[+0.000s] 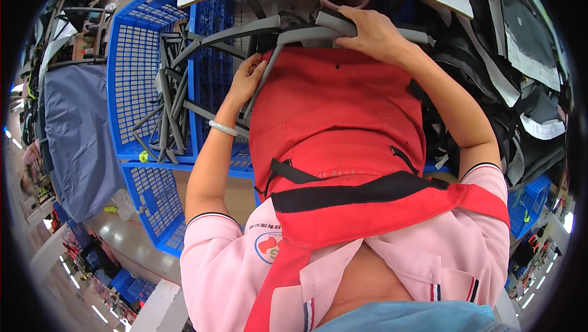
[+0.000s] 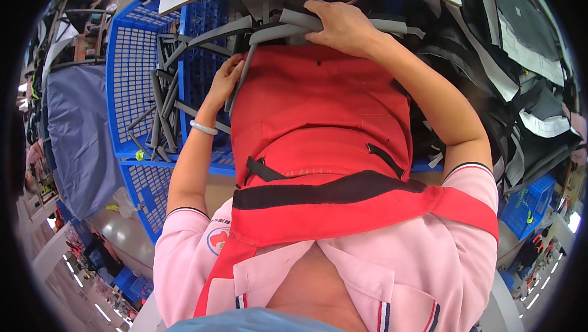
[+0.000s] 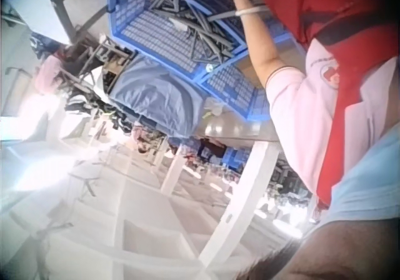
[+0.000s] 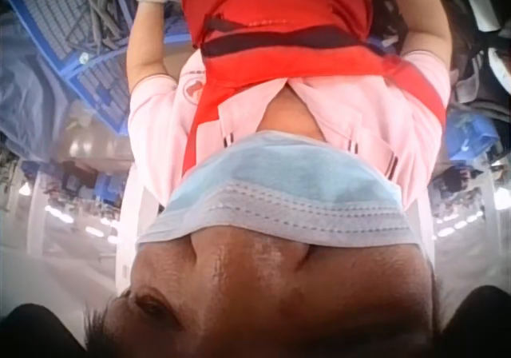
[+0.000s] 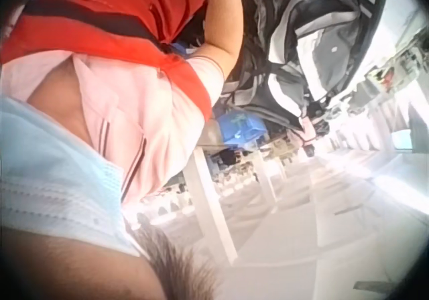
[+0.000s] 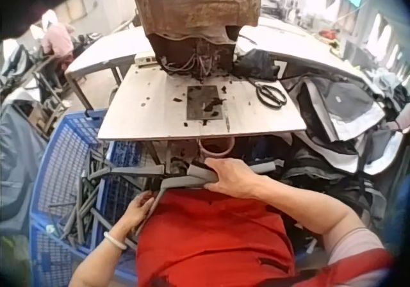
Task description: The person operates a sewing machine to stitch a long, dark strip of fabric. They guide the material under the presser foot with both hands, maintaining alignment as the machine sews. The person occasionally pauses to adjust the fabric or retrieve more material from a nearby blue basket.
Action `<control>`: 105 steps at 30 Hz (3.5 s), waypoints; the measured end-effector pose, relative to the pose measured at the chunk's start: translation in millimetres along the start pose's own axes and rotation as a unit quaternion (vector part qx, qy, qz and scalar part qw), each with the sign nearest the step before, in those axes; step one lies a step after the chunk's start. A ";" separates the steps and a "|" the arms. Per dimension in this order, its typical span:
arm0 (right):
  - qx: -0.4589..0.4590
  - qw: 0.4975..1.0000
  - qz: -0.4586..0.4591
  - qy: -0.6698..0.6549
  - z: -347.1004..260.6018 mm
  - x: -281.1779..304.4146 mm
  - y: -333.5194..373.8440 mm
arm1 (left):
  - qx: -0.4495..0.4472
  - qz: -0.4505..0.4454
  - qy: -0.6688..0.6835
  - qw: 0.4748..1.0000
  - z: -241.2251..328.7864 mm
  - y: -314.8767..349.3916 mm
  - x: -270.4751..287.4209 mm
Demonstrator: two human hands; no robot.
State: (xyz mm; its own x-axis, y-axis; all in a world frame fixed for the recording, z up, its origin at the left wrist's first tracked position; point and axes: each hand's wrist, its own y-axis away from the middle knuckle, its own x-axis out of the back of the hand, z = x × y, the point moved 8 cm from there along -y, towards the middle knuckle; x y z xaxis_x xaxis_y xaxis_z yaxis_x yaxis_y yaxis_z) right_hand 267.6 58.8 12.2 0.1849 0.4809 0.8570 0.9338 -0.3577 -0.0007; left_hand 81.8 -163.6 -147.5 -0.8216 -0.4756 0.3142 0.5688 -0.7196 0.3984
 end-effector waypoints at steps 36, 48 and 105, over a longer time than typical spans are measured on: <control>0.092 0.995 0.022 -0.035 -52.8 51.0 35.1 | -0.466 -0.038 -0.382 0.797 252.7 75.7 -42.6; 0.072 0.984 0.092 0.137 -19.5 140.9 7.8 | -0.291 -0.152 -0.158 0.931 327.3 15.0 -43.0; -0.028 0.998 0.063 0.009 0.5 143.6 5.1 | -0.307 -0.158 -0.222 0.912 319.7 1.7 -38.6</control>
State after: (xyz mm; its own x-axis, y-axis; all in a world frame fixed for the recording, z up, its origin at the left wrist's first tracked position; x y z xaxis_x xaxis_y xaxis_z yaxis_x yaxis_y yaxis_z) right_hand 299.1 126.4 135.0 0.2940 0.4158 0.8606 0.8850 -0.4585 -0.0809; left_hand 126.2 15.3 116.5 -0.7683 -0.0410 0.6388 0.0663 -0.9977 0.0157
